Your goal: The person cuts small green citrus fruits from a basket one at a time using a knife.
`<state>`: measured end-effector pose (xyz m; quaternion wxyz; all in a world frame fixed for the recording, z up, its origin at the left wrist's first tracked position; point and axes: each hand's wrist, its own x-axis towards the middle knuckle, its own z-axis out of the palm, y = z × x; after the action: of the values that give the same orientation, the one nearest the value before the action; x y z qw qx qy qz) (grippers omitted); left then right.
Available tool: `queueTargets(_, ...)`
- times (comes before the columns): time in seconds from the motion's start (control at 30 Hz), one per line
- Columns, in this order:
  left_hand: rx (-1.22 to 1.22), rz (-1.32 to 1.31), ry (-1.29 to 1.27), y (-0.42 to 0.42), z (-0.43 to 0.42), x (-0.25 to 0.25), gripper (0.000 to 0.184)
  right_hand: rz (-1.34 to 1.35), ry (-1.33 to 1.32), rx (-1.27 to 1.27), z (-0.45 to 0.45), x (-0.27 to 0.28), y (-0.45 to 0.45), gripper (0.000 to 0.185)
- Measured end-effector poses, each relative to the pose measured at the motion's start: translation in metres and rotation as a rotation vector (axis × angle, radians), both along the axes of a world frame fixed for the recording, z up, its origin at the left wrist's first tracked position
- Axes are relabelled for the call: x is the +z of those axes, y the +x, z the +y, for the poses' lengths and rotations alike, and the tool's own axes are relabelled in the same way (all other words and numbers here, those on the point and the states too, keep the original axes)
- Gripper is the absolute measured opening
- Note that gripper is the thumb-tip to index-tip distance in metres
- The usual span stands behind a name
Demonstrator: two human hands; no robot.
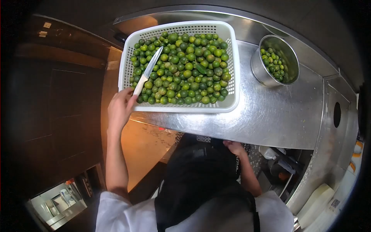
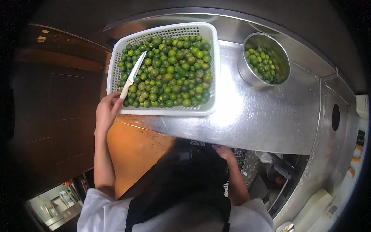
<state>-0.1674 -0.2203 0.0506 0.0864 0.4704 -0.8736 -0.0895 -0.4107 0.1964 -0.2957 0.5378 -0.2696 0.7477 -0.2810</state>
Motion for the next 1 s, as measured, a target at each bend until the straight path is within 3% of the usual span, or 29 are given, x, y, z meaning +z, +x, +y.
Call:
queueTargets(0.07, -0.068, -0.247, 0.035, -0.010, -0.010, 0.000, 0.021, -0.160, 0.053, 0.015, 0.000, 0.117, -0.020, 0.033)
queueTargets(0.13, -0.016, -0.093, 0.184, -0.019, -0.011, 0.004, 0.022, -0.003, 0.189, 0.027, -0.004, 0.222, -0.038, 0.033)
queueTargets(0.17, -0.070, -0.008, 0.133, -0.015, -0.013, -0.004, 0.022, -0.017, 0.123, -0.040, -0.006, 0.263, -0.044, 0.027)
queueTargets(0.27, 0.077, 0.393, 0.328, -0.025, 0.002, -0.002, 0.020, 0.097, -0.209, -0.347, -0.075, 0.360, -0.028, 0.020)
queueTargets(0.33, 0.055, 0.695, 0.455, -0.039, 0.020, -0.016, 0.019, 0.196, -0.493, -0.511, -0.140, 0.374, -0.007, 0.021)
queueTargets(0.4, -0.033, 0.811, 0.555, -0.069, 0.049, -0.006, 0.020, 0.022, -0.613, -0.489, -0.214, 0.378, 0.015, 0.035)
queueTargets(0.47, -0.252, 0.750, 0.362, -0.088, 0.069, -0.013, 0.025, -0.110, -0.768, -0.474, -0.266, 0.340, 0.037, 0.053)
queueTargets(0.5, -0.266, 0.671, 0.314, -0.096, 0.076, -0.012, 0.025, -0.182, -0.721, -0.564, -0.284, 0.350, 0.044, 0.049)
queueTargets(0.53, -0.278, 0.591, 0.266, -0.101, 0.078, -0.011, 0.026, -0.055, -0.627, -0.540, -0.289, 0.348, 0.038, 0.044)
queueTargets(0.63, -0.437, 0.606, 0.492, -0.097, 0.060, 0.003, 0.027, -0.310, -0.693, -0.628, -0.286, 0.338, 0.017, 0.036)
queueTargets(0.67, -0.319, 0.641, 0.541, -0.091, 0.051, 0.003, 0.028, -0.356, -0.695, -0.639, -0.284, 0.337, 0.007, 0.036)
queueTargets(0.73, -0.215, 0.439, -0.018, -0.075, 0.020, -0.008, 0.016, -0.255, -0.697, -0.537, -0.280, 0.335, -0.016, 0.040)
queueTargets(0.77, -0.111, 0.348, -0.082, -0.069, 0.006, -0.017, 0.014, -0.178, -0.656, -0.497, -0.282, 0.335, -0.025, 0.042)
queueTargets(0.87, -0.267, 0.423, -0.185, -0.089, -0.010, -0.024, 0.020, 0.020, -0.619, -0.369, -0.295, 0.319, -0.039, 0.047)
queueTargets(0.97, -0.359, 0.124, -0.154, -0.111, -0.010, -0.029, 0.023, 0.073, -0.622, -0.299, -0.302, 0.300, -0.036, 0.048)
queueTargets(1.0, -0.287, 0.258, -0.013, -0.116, -0.009, -0.026, 0.023, 0.075, -0.632, -0.288, -0.308, 0.296, -0.037, 0.049)
